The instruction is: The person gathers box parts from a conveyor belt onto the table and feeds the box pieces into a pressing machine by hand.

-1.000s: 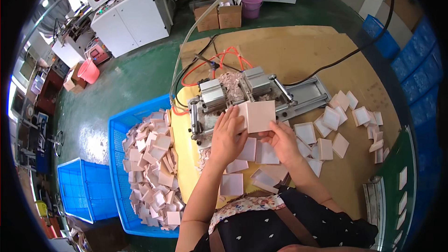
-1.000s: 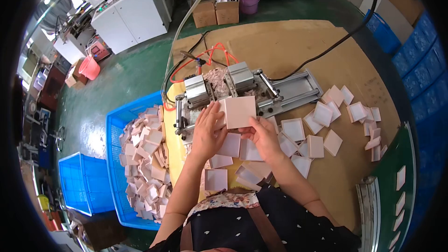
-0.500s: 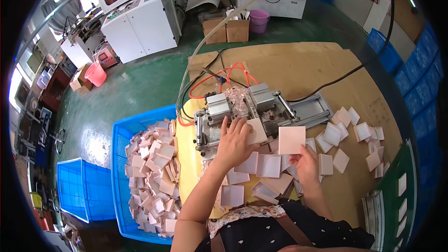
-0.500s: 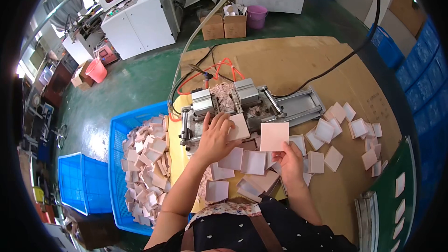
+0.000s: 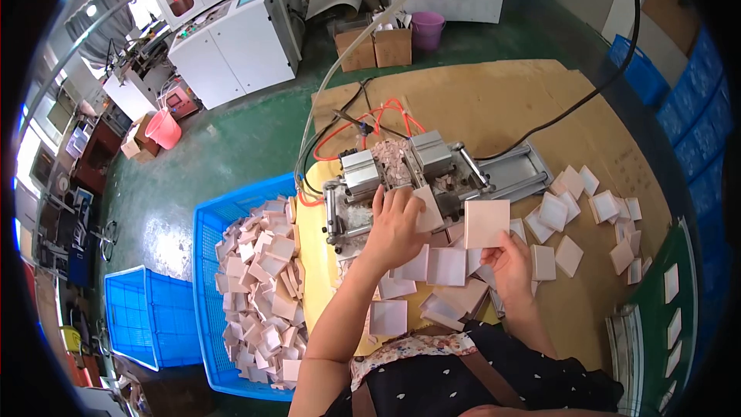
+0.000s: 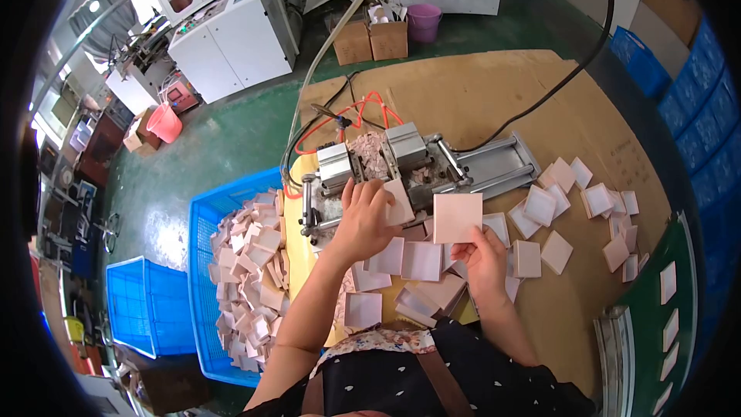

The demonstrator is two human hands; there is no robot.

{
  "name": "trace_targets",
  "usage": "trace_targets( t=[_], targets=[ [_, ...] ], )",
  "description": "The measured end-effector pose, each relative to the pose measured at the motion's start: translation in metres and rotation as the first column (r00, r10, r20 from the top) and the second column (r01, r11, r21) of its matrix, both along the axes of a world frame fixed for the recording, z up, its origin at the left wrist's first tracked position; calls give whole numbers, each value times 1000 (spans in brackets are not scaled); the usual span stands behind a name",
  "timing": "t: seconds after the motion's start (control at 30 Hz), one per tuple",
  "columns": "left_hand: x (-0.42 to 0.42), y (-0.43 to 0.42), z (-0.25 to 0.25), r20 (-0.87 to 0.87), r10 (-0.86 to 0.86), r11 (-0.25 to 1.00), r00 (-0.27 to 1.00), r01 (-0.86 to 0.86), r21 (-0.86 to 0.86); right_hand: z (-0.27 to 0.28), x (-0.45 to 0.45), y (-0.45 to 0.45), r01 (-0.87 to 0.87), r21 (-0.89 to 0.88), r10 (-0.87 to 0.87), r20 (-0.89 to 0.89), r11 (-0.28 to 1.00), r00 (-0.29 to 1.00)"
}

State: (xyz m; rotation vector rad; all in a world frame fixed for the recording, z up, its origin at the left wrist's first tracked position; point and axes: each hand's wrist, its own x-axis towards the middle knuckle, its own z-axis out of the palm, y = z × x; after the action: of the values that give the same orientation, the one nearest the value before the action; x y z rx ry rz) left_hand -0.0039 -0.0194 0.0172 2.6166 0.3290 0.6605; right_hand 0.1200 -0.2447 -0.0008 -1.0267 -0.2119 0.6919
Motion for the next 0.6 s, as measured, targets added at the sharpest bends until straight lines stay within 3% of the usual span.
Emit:
trace_targets(
  t=[0.03,0.13,0.2,0.27,0.3,0.37,0.4,0.47,0.5,0.53,0.57,0.6],
  targets=[
    [-5,-1,5,79,23,1000,997,-21,-22,2,0,2,-1,7,1,6,1000,1000],
    [-50,10,15,81,360,933,930,-358,-31,7,-1,-1,-3,28,3,-10,1000,1000],
    [-100,28,11,-21,557,829,831,-554,70,6,1,-5,14,17,-14,11,1000,1000],
    [-150,40,18,-43,731,682,681,-725,102,5,3,-8,15,10,-15,5,1000,1000],
    [-176,43,23,-177,787,617,591,-759,209,5,5,-9,9,6,-9,0,1000,1000],
    [-207,45,16,-111,909,414,401,-852,321,1,8,-8,-7,8,7,3,1000,1000],
    [-219,47,20,-113,898,437,425,-830,347,-1,8,-7,-18,13,18,0,1000,1000],
    [-215,42,58,92,715,700,694,-708,-94,1,6,0,-35,11,35,-7,999,999],
    [-208,40,74,284,583,790,761,-449,-419,3,5,2,-40,9,40,-10,999,999],
    [-201,35,96,361,474,779,803,-192,-597,6,4,6,-61,-16,60,-9,998,998],
    [-195,27,120,463,379,691,802,87,-717,11,2,9,-71,-6,71,2,997,997],
    [-190,19,143,570,229,669,789,298,-681,15,-1,10,-77,3,77,13,997,997]
  ],
)
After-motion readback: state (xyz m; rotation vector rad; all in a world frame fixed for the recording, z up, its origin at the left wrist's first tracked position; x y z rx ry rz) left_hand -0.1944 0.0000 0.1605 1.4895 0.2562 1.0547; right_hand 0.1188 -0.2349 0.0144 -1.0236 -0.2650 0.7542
